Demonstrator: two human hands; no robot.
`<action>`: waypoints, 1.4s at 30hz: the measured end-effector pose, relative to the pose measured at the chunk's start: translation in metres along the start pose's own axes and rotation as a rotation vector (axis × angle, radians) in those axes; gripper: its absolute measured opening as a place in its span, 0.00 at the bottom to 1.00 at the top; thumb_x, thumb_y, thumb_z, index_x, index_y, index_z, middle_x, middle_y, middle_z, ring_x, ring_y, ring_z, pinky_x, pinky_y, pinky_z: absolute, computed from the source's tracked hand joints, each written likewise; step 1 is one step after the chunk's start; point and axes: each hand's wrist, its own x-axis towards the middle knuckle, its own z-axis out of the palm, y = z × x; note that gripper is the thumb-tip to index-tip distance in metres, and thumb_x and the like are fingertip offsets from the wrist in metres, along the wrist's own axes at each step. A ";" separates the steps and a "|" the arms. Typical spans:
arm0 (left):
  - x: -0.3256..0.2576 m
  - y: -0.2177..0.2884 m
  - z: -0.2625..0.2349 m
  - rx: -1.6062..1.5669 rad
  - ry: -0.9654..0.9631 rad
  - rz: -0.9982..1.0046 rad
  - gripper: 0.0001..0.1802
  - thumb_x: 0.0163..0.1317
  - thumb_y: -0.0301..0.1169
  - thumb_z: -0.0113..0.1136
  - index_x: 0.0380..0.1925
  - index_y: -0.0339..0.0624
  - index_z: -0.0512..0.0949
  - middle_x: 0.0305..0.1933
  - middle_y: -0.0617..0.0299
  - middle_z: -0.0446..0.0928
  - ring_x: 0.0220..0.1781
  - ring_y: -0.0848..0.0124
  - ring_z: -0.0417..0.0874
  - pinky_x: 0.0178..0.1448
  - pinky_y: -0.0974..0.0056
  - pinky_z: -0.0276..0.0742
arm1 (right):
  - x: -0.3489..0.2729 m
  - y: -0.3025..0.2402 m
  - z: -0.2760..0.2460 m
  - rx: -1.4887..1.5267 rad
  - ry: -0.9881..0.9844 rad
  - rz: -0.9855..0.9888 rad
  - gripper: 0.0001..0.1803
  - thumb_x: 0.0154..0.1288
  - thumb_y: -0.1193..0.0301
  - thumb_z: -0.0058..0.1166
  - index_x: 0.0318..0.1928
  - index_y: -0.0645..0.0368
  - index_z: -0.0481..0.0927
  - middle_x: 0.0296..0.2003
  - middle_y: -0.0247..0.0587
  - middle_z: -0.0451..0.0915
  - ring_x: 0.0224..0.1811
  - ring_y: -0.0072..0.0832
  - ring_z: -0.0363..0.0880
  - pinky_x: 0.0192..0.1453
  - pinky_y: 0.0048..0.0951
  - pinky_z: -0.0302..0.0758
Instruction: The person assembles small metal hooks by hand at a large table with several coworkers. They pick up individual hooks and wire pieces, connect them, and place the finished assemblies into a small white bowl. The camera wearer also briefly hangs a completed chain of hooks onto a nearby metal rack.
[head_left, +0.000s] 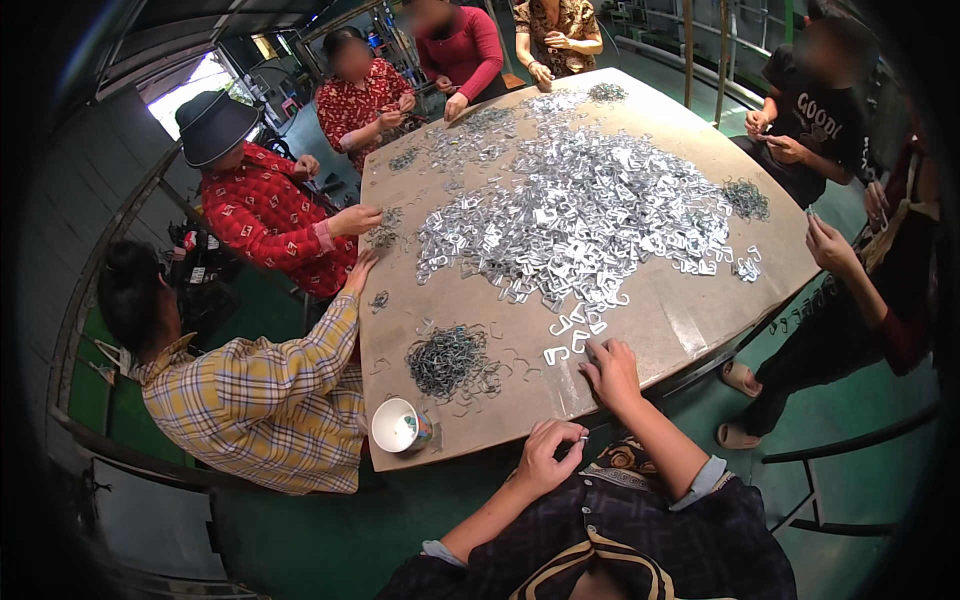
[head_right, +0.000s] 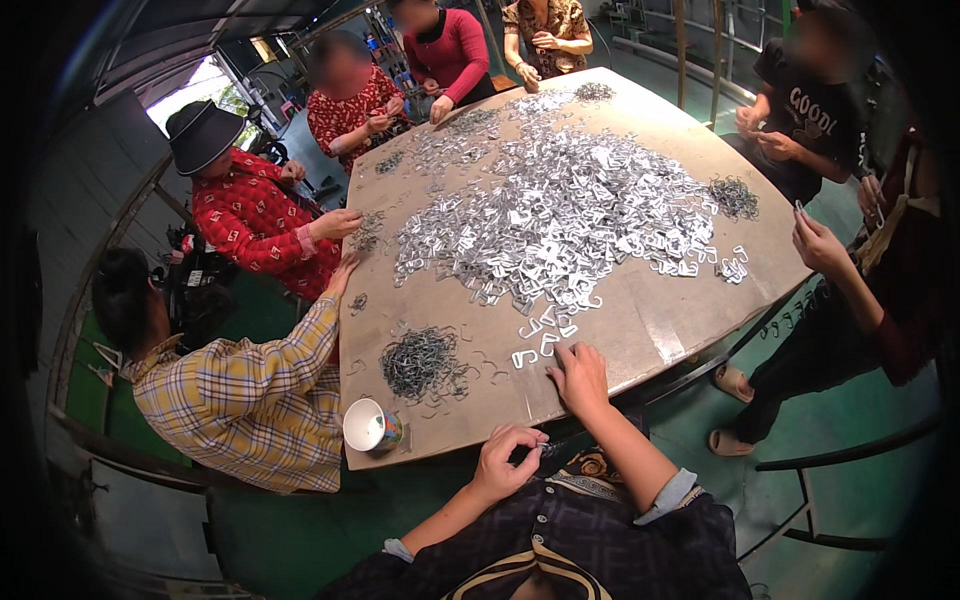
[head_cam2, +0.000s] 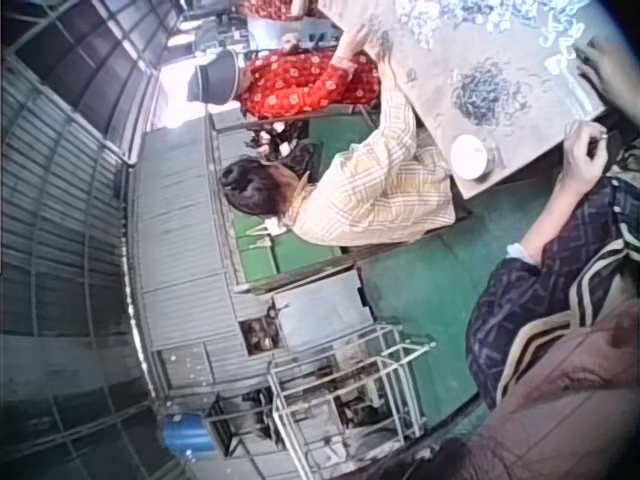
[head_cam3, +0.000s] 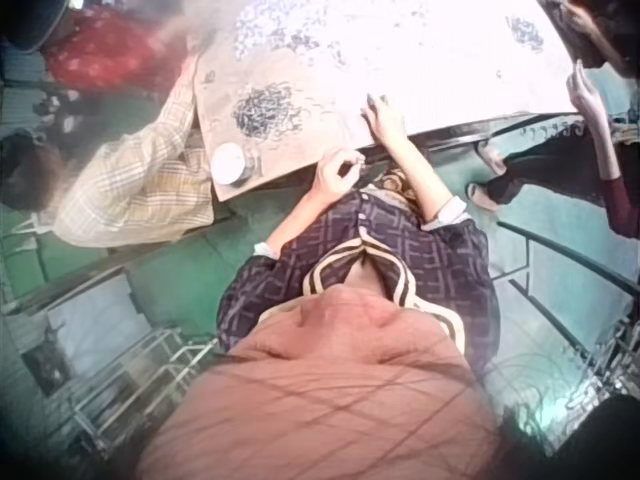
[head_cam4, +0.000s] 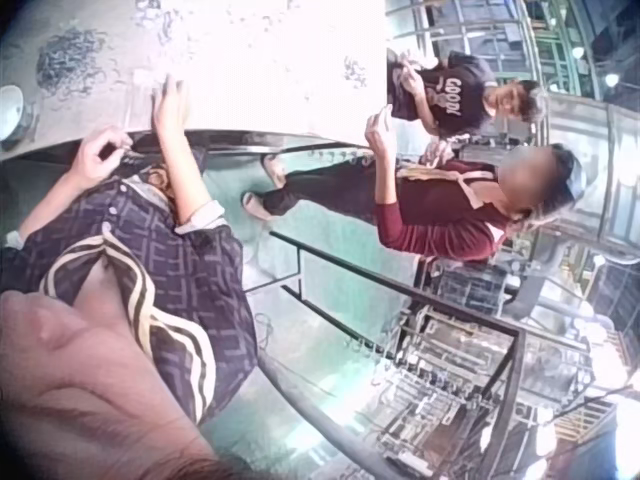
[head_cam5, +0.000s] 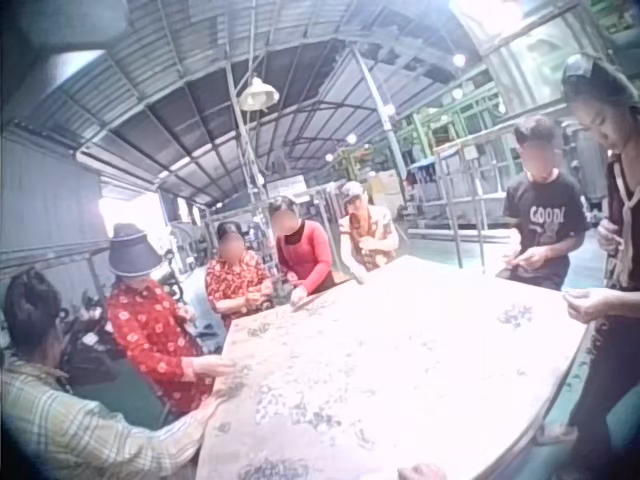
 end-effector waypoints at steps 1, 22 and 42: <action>0.000 -0.001 0.000 -0.002 -0.006 -0.002 0.09 0.51 0.18 0.62 0.29 0.40 0.73 0.37 0.57 0.83 0.40 0.60 0.83 0.49 0.60 0.72 | 0.007 0.000 0.005 -0.039 -0.003 -0.001 0.21 0.56 0.67 0.65 0.50 0.56 0.80 0.35 0.45 0.75 0.41 0.44 0.73 0.47 0.43 0.68; -0.005 0.000 0.001 -0.019 -0.026 -0.056 0.09 0.51 0.20 0.64 0.29 0.40 0.74 0.37 0.58 0.83 0.41 0.61 0.84 0.50 0.60 0.73 | -0.007 0.007 -0.015 0.770 -0.292 0.365 0.11 0.54 0.80 0.66 0.39 0.65 0.82 0.27 0.36 0.82 0.28 0.19 0.81 0.32 0.22 0.77; -0.001 0.007 -0.002 0.148 0.039 -0.018 0.08 0.48 0.21 0.66 0.28 0.39 0.77 0.32 0.57 0.81 0.37 0.57 0.82 0.45 0.59 0.73 | -0.071 -0.070 -0.074 0.775 -0.139 0.391 0.08 0.58 0.78 0.64 0.39 0.68 0.84 0.30 0.40 0.86 0.30 0.18 0.82 0.36 0.21 0.77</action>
